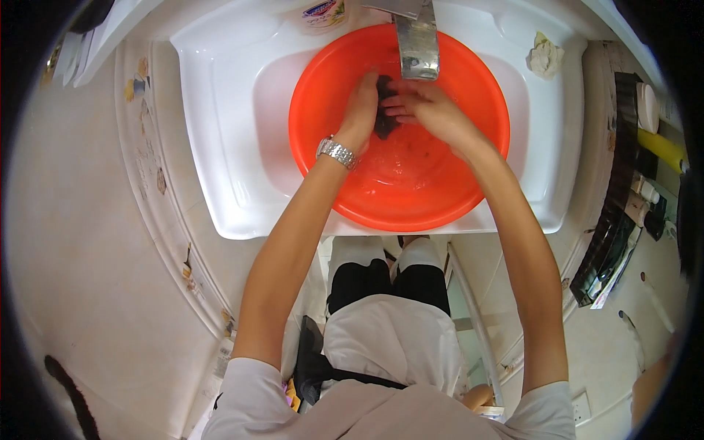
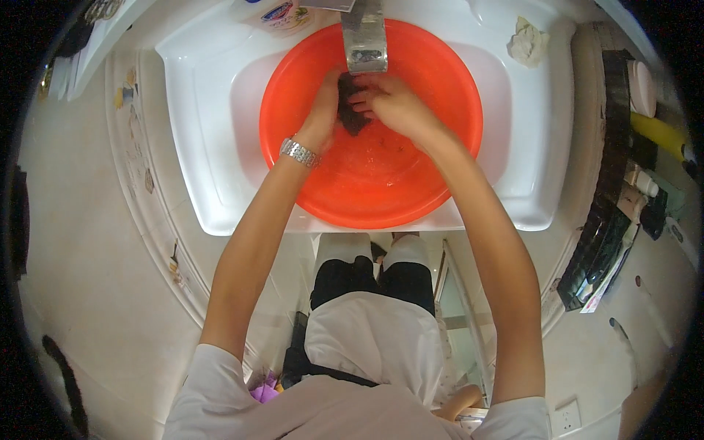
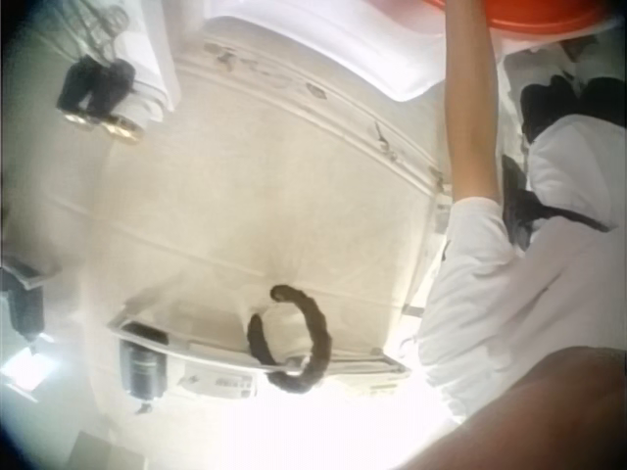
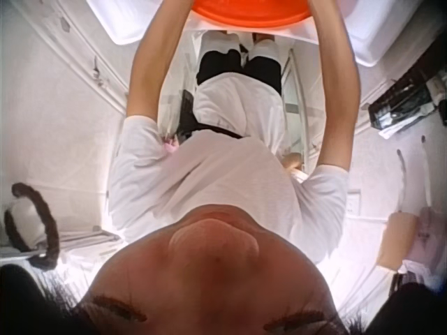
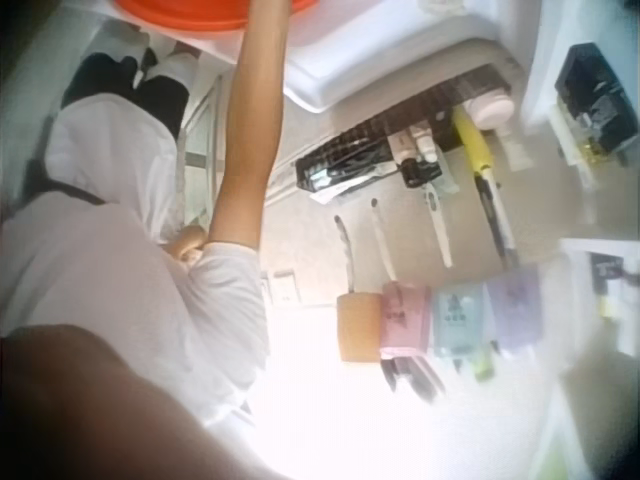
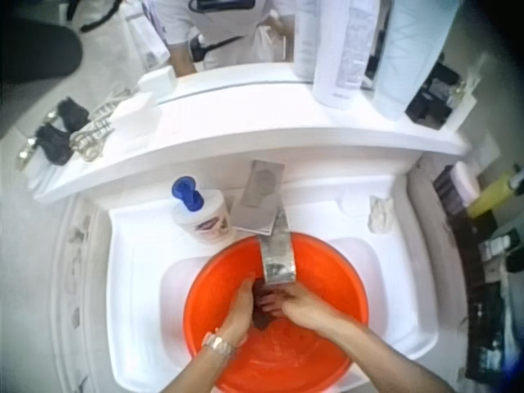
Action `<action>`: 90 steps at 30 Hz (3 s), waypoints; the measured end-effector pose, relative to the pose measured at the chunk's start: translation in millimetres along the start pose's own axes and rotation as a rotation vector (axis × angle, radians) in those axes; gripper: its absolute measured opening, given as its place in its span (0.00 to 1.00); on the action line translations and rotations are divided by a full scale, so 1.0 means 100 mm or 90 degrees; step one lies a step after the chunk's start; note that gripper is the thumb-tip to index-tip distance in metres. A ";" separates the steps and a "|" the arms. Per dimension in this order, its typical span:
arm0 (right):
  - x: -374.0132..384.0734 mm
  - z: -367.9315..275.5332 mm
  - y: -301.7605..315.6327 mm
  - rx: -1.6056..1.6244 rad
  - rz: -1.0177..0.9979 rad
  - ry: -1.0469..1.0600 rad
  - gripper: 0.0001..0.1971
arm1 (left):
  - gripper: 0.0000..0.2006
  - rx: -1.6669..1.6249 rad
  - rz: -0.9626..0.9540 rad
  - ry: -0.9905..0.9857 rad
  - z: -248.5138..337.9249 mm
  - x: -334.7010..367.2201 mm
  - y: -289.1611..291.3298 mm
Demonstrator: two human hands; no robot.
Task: The person washes a dark cloth in a red basin at a sink, wrings it out, and then continues cleaning the cloth while sitting on the floor using water from the basin.
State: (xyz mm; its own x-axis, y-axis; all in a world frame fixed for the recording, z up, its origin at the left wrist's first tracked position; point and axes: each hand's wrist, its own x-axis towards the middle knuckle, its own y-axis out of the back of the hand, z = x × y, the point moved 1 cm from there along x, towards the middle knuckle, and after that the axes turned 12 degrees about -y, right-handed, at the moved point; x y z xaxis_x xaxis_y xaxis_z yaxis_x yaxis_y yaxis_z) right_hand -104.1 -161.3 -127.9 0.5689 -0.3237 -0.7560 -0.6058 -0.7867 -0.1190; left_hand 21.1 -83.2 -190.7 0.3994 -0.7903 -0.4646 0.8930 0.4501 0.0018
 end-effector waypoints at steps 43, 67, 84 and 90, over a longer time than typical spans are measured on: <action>-0.30 -0.20 -0.25 -1.077 0.170 0.125 0.06 | 0.11 0.665 -0.256 -0.337 0.58 -0.70 0.01; -1.16 0.22 0.49 -0.124 0.430 -0.112 0.26 | 0.12 0.093 0.278 -0.184 0.37 -1.25 0.76; -1.85 -0.54 0.65 -0.107 0.522 -0.032 0.12 | 0.13 -0.189 0.125 0.038 0.45 -1.61 0.35; -1.99 -0.77 0.77 -0.131 0.504 0.030 0.18 | 0.15 -0.140 0.051 0.053 0.23 -1.70 -0.03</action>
State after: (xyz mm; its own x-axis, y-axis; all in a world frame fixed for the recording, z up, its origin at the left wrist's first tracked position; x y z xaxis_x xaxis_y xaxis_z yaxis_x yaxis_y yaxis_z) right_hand -221.3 -198.0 62.7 0.0409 -0.8417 -0.5384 -0.7267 -0.3949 0.5622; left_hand -44.4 40.4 -91.2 0.4404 -0.7152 -0.5427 0.7889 0.5968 -0.1464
